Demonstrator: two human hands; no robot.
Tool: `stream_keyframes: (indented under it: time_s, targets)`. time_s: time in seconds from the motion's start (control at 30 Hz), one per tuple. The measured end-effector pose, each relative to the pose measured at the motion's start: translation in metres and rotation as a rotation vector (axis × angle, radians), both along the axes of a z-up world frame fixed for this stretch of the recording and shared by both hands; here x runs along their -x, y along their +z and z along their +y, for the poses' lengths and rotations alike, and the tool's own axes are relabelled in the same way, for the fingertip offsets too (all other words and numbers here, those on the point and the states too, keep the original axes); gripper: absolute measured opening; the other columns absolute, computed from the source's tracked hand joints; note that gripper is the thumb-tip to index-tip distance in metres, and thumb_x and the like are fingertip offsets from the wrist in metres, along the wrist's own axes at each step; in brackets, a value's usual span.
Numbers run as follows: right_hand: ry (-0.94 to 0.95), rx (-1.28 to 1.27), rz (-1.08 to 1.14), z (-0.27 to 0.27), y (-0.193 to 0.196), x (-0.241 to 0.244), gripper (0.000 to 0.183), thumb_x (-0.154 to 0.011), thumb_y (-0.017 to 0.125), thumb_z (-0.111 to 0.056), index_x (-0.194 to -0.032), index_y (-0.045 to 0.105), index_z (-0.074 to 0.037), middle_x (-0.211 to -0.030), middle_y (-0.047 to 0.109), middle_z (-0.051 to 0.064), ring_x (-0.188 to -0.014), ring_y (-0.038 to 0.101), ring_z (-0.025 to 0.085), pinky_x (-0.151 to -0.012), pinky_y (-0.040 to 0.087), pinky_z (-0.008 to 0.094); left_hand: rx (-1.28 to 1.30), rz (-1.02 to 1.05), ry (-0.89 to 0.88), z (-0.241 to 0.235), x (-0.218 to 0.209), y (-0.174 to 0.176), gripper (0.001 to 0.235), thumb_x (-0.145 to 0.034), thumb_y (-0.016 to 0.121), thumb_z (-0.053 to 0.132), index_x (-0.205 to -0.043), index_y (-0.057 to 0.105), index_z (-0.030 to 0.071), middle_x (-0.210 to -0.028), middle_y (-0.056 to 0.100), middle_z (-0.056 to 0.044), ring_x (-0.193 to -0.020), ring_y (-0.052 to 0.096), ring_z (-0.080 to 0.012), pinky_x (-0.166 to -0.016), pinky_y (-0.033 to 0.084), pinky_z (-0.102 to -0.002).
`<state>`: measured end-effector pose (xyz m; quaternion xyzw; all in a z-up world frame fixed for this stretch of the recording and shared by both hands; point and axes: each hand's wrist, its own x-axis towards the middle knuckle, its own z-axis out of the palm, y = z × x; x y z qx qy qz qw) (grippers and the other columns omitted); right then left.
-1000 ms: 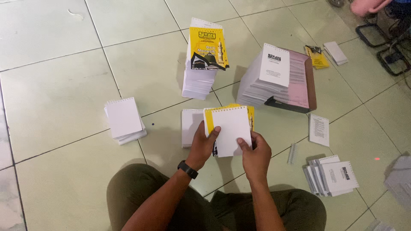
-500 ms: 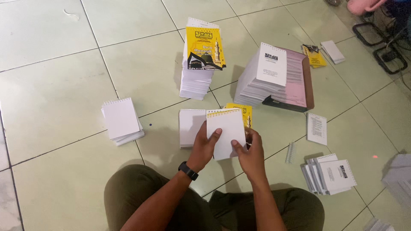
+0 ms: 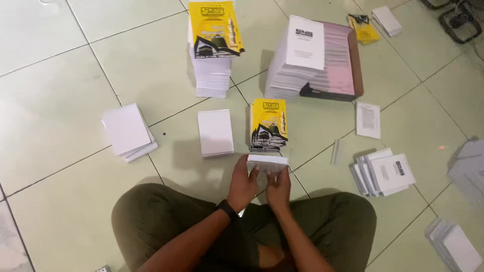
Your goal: The person sits on the floor and assembles notebooks by inserting spiral wire bindings into pre-punched holes in stacks of paper. They then place a yellow cover sheet on top of the bound stack and set the completed notebook aside.
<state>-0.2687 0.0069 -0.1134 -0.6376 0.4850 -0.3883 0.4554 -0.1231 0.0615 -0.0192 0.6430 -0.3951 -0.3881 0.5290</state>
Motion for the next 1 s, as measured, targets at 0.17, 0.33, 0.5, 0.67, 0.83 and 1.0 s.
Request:
stream_keyframes:
  time_s: [0.17,0.33,0.5,0.67,0.83,1.0]
  targets:
    - [-0.004,-0.133,-0.019,0.002,-0.015,-0.014,0.049,-0.102,0.044,0.006,-0.149,0.034,-0.003,-0.143,0.05,0.024,-0.136,0.046,0.041,-0.115,0.034,0.059,-0.054,0.111,-0.065,-0.004,-0.001,-0.024,0.04,-0.104,0.052,0.005,-0.142,0.039,-0.001,-0.135,0.049,-0.027,-0.14,0.04,-0.0491,-0.116,0.03,-0.066]
    - [-0.009,-0.224,0.104,-0.004,-0.013,-0.018,0.057,-0.105,0.044,0.0,-0.159,0.025,-0.005,-0.15,0.046,0.03,-0.142,0.042,0.048,-0.113,0.036,0.062,-0.133,0.142,-0.076,-0.007,-0.005,-0.041,0.039,-0.109,0.045,0.01,-0.146,0.037,0.002,-0.143,0.046,-0.029,-0.142,0.034,-0.0523,-0.117,0.03,-0.066]
    - [-0.017,-0.325,0.237,0.001,0.003,-0.023,0.062,-0.108,0.044,-0.011,-0.16,0.016,0.005,-0.153,0.04,0.039,-0.142,0.04,0.054,-0.113,0.037,0.064,-0.157,0.104,-0.068,-0.008,-0.004,-0.054,0.035,-0.107,0.049,0.008,-0.14,0.04,-0.002,-0.134,0.05,-0.032,-0.138,0.04,-0.0534,-0.114,0.031,-0.067]
    - [-0.006,-0.271,0.198,0.001,-0.002,-0.014,0.037,-0.105,0.048,-0.005,-0.141,0.042,-0.001,-0.126,0.06,0.034,-0.122,0.056,0.057,-0.096,0.045,0.065,-0.039,-0.086,-0.06,-0.01,-0.013,-0.038,0.038,-0.103,0.064,0.021,-0.134,0.053,0.003,-0.114,0.061,-0.024,-0.118,0.059,-0.049,-0.099,0.046,-0.06]
    - [0.059,-0.277,0.242,-0.018,0.055,0.002,0.025,-0.101,0.061,-0.013,-0.123,0.054,-0.004,-0.1,0.069,0.024,-0.1,0.068,0.04,-0.09,0.05,0.055,0.018,-0.169,-0.119,-0.018,-0.022,-0.001,0.04,-0.098,0.067,0.022,-0.13,0.056,0.001,-0.107,0.065,-0.032,-0.11,0.06,-0.0567,-0.089,0.049,-0.063]
    - [0.133,-0.23,0.564,-0.082,0.067,0.043,0.041,-0.093,0.071,-0.015,-0.127,0.057,0.003,-0.119,0.061,0.027,-0.117,0.06,0.044,-0.094,0.051,0.052,-0.025,0.021,-0.044,-0.024,-0.036,0.032,0.035,-0.101,0.063,0.016,-0.133,0.056,0.002,-0.113,0.067,-0.022,-0.116,0.061,-0.0315,-0.103,0.043,-0.055]
